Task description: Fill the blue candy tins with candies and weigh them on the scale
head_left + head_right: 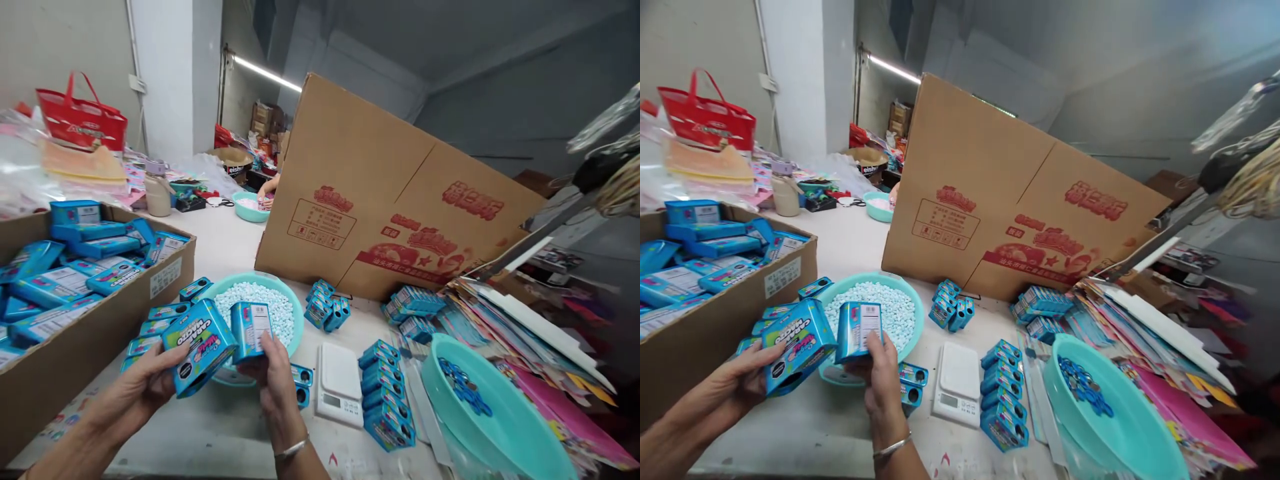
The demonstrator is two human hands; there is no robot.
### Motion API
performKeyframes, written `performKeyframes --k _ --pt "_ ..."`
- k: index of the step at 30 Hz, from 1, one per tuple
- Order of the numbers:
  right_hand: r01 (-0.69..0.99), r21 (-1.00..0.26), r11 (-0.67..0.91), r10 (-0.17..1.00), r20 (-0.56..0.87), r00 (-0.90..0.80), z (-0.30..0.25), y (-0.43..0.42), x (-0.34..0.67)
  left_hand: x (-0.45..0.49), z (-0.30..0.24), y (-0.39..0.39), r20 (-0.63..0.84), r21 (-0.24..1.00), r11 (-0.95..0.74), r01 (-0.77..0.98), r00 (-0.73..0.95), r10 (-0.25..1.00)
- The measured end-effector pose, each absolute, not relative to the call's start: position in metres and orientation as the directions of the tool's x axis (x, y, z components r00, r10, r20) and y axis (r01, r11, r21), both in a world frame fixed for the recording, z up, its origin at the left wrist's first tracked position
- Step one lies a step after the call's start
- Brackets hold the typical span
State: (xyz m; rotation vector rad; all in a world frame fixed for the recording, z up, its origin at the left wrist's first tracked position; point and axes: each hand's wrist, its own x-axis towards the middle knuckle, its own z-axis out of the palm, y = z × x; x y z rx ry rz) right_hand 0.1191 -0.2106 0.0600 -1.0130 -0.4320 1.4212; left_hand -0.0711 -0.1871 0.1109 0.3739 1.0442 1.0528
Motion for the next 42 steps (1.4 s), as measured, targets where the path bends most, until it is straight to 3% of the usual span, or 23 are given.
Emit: performKeyframes --k 2,4,7,10,12,15,17,19,21,23,25,26,28,30,33,35,42 --pt "-0.749 -0.587 -0.307 0.897 -0.442 -0.02 0.059 -0.208 0.118 -0.069 0.096 -0.181 -0.444 0.742 0.452 -0.495 0.141 0.885" --pt "-0.799 -0.439 -0.412 0.869 -0.454 -0.198 0.057 -0.21 0.113 -0.066 0.076 -0.174 -0.35 0.803 0.399 -0.443 0.191 0.917" --pt "-0.776 -0.372 -0.509 0.846 -0.385 -0.37 0.055 -0.217 0.103 -0.069 0.051 -0.166 -0.177 0.933 0.242 -0.268 0.246 0.953" --pt "-0.723 -0.403 -0.561 0.827 -0.305 -0.472 0.055 -0.224 0.103 -0.087 0.046 -0.161 0.003 0.998 -0.021 0.057 0.301 0.954" --pt "-0.691 -0.42 -0.589 0.808 -0.274 -0.522 0.054 -0.226 0.107 -0.103 0.055 -0.155 0.155 0.932 -0.253 0.258 0.348 0.925" --pt "-0.641 -0.437 -0.632 0.773 -0.294 -0.562 0.052 -0.221 0.111 -0.115 0.078 -0.145 0.37 0.703 -0.564 0.432 0.455 0.81" --pt "-0.584 -0.47 -0.662 0.746 -0.332 -0.577 0.05 -0.215 0.111 -0.111 0.092 -0.143 0.339 0.573 -0.672 0.469 0.61 0.716" --pt "-0.52 -0.543 -0.66 0.743 -0.368 -0.559 0.05 -0.207 0.111 -0.102 0.104 -0.144 0.188 0.53 -0.71 0.464 0.752 0.632" --pt "-0.438 -0.641 -0.631 0.753 -0.367 -0.547 0.052 -0.192 0.116 -0.094 0.113 -0.145 0.11 0.541 -0.704 0.461 0.79 0.603" --pt "-0.315 -0.772 -0.552 0.768 -0.324 -0.552 0.053 -0.169 0.13 -0.092 0.119 -0.139 0.191 0.547 -0.704 0.453 0.751 0.632" --pt "-0.136 -0.929 -0.344 0.846 -0.244 -0.474 0.053 -0.134 0.15 -0.095 0.123 -0.126 0.324 0.566 -0.674 0.474 0.624 0.711" --pt "-0.01 -0.987 -0.159 0.929 -0.147 -0.339 0.052 -0.115 0.16 -0.096 0.124 -0.116 0.364 0.591 -0.638 0.494 0.542 0.757" --pt "0.287 -0.947 0.144 0.987 0.116 -0.112 0.045 -0.075 0.179 -0.095 0.124 -0.095 0.39 0.623 -0.562 0.544 0.407 0.826" --pt "0.442 -0.879 0.18 0.982 0.186 -0.029 0.036 -0.043 0.19 -0.085 0.121 -0.073 0.342 0.547 -0.535 0.644 0.411 0.845" --pt "0.462 -0.875 0.14 0.986 0.164 0.011 0.02 -0.015 0.194 -0.049 0.11 -0.047 0.113 0.201 -0.547 0.813 0.535 0.837" --pt "0.447 -0.888 0.113 0.989 0.145 0.037 0.01 -0.009 0.193 -0.019 0.098 -0.035 -0.037 0.041 -0.55 0.834 0.552 0.833" --pt "0.274 -0.961 -0.025 0.978 0.034 0.208 -0.012 -0.012 0.18 0.037 0.06 -0.017 -0.165 0.01 -0.556 0.831 0.55 0.819"
